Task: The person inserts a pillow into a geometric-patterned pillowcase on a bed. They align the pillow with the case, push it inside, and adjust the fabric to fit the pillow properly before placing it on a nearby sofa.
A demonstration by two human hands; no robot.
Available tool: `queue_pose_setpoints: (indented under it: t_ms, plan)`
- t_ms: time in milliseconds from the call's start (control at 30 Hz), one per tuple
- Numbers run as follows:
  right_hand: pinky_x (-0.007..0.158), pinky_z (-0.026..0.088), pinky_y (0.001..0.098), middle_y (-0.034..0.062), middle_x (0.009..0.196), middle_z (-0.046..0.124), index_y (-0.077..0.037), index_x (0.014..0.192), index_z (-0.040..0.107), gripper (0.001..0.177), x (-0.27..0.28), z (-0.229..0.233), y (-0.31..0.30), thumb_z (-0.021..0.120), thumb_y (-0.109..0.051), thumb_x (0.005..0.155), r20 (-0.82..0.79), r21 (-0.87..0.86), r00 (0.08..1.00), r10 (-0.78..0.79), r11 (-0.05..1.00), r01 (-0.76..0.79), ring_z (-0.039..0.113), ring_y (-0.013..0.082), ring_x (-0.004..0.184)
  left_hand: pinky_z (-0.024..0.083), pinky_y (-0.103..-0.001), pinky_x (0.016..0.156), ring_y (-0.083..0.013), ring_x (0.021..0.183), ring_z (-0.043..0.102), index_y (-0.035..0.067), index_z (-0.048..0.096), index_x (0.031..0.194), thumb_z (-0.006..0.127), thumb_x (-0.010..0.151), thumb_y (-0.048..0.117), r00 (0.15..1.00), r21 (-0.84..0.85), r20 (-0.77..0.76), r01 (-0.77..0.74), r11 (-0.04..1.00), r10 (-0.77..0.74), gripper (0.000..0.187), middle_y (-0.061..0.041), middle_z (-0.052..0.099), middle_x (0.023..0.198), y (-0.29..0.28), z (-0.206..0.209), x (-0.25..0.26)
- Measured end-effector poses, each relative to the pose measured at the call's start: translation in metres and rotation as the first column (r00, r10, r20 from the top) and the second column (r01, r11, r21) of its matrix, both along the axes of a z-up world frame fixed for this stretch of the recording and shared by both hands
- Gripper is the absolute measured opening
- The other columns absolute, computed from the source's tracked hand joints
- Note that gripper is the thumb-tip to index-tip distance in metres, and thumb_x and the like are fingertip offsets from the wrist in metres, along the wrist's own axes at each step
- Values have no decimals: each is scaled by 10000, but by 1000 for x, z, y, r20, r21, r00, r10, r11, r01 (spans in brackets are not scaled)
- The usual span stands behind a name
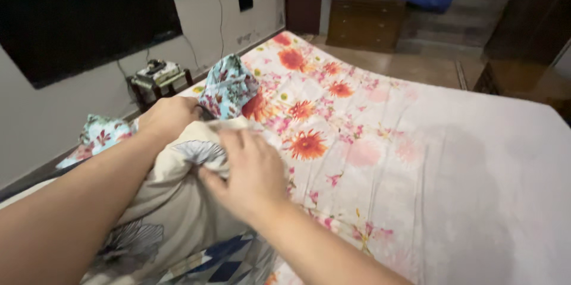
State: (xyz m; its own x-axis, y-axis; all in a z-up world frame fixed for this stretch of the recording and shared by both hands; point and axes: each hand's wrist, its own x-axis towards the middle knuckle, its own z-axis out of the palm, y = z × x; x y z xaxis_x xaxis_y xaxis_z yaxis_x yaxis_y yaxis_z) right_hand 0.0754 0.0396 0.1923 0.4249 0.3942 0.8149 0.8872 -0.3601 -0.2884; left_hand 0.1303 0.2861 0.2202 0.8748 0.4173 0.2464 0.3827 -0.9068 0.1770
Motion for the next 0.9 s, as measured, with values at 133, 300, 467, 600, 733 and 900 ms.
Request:
queue_pose_setpoints:
  t_ms: [133,300,467,600,733,900]
  plan:
    - [808,556,481,143,1033,715,-77,1347,565,541,13,14,12,682,-363,902,0,-127,996,94,987,-94,700,360,945,532,-494,956,-399,1102,677,168,760,1166,582,921,373,994,-76,110,32,997,-24,366,-171,735,1159,-3,31,-2]
    - [804,550,489,187,923,745,-76,1180,658,478,25,35,16,641,-463,902,-275,-288,924,266,894,-343,706,404,907,523,-473,969,-386,1112,676,148,761,1190,578,944,337,980,-113,197,56,992,-33,361,-171,734,1176,0,47,-11]
    - [859,556,448,208,995,754,-66,1041,739,541,42,36,31,641,-562,850,-569,-420,795,210,756,-501,729,377,981,530,-483,952,-379,1118,672,196,756,1204,562,953,340,988,-123,153,-17,992,36,349,-142,733,1201,-24,64,-27]
    - [866,568,444,217,998,764,-40,995,761,580,45,18,32,655,-584,826,-633,-515,751,190,620,-591,744,374,981,535,-513,919,-386,1097,667,229,758,1180,566,948,353,987,-4,150,-60,998,60,325,-135,727,1190,-35,72,-34]
    - [837,571,481,225,976,759,-68,994,750,478,40,9,23,643,-498,815,-479,-509,845,236,710,-487,735,407,945,560,-516,858,-369,1022,701,198,748,1073,544,971,368,981,170,193,-42,985,8,285,-150,764,1061,-51,53,-48]
    - [725,559,483,158,758,722,-120,950,711,502,33,25,-6,729,-587,766,-253,-279,944,213,918,-281,716,388,788,583,-481,700,-313,884,724,157,605,1076,534,914,331,900,513,-213,435,740,-382,248,-69,708,948,-45,54,-76]
